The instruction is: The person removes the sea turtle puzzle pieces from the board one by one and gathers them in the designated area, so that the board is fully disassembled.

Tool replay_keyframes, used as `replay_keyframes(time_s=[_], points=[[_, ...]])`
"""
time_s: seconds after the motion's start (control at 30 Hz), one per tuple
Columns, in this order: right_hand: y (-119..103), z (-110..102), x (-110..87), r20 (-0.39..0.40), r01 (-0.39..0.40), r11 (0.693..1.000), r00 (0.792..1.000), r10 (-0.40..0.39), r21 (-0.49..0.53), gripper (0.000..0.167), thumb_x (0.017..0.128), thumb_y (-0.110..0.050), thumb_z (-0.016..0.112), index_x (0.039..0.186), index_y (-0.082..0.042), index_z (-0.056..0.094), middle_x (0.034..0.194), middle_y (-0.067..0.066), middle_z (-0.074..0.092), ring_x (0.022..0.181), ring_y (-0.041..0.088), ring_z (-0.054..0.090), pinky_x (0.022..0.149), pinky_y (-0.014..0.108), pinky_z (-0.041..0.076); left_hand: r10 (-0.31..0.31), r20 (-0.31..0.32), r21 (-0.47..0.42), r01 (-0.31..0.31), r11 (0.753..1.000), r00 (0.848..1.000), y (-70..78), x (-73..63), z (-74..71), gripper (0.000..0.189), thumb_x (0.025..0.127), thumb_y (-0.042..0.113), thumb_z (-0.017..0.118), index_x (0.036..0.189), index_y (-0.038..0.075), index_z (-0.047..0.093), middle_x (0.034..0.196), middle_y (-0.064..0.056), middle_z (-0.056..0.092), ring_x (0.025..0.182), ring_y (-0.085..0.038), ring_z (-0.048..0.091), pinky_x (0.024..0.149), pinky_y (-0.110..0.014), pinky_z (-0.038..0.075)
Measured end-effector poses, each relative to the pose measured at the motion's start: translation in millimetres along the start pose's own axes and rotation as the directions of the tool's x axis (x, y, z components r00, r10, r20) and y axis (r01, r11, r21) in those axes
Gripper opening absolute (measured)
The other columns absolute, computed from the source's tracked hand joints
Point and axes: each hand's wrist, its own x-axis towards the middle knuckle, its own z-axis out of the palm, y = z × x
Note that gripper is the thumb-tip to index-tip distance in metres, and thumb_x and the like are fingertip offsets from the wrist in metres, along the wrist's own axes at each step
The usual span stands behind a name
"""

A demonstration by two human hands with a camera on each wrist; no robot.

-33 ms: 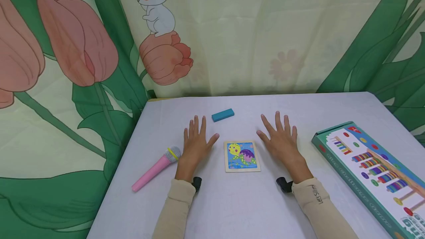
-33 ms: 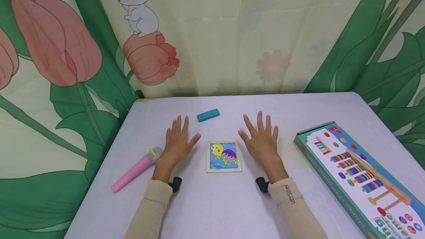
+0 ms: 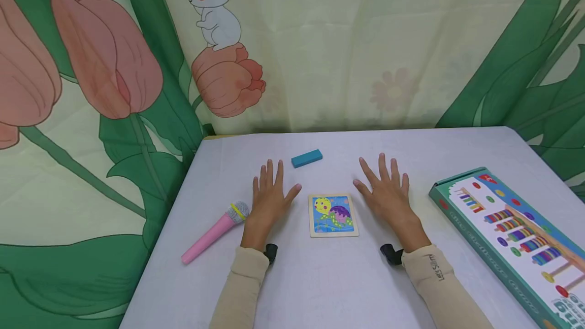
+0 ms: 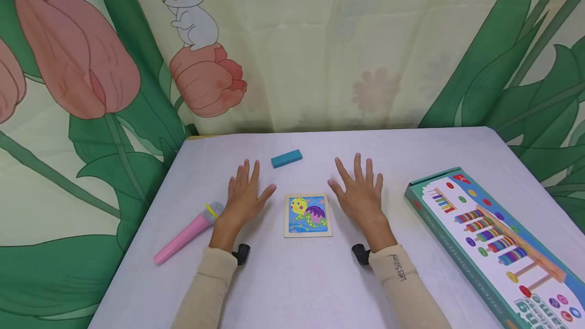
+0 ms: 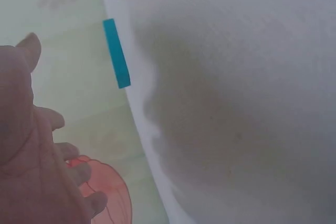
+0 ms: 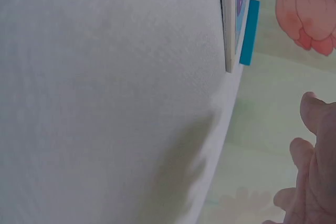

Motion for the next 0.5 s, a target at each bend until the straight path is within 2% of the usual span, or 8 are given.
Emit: replay_keyframes(time_s=[0.27,0.4,0.5], points=[[-2.4,1.7,2.1,-0.001,0.014,1.000,1.000,-0.014,-0.012,0.068,0.107,-0.050,0.045,0.165,-0.019,0.024,0.168,0.025,-0.008,0.152,0.049,-0.013,0.114,0.071,-0.009,0.000,0.035,0.013,0.000,1.000,0.999,0.4,-0.1,-0.6,0.088,0.103,0.061,0.048,0.167,0.017,0.005,0.171,-0.013,-0.007,0.156,-0.033,-0.007,0.123,-0.054,-0.003],[-3.8,1.1,4.7,-0.001,0.038,0.999,0.999,-0.038,-0.015,0.069,0.107,-0.048,0.047,0.165,-0.019,0.024,0.169,0.024,-0.007,0.153,0.047,-0.012,0.115,0.071,-0.006,-0.001,0.050,0.013,0.000,1.000,0.999,4.6,-3.1,-2.9,0.091,0.102,0.058,0.052,0.166,0.012,0.006,0.171,-0.015,-0.004,0.157,-0.034,-0.005,0.123,-0.053,-0.001],[-5.0,0.1,7.8,0.003,0.058,0.998,0.998,-0.058,-0.012,0.068,0.106,-0.046,0.050,0.164,-0.019,0.026,0.169,0.023,-0.005,0.153,0.045,-0.010,0.115,0.071,-0.004,0.007,0.090,0.031,-0.010,0.999,0.996,12.9,-11.9,-2.2,0.095,0.101,0.057,0.055,0.165,0.005,0.006,0.171,-0.017,-0.001,0.157,-0.035,-0.001,0.123,-0.052,0.003]])
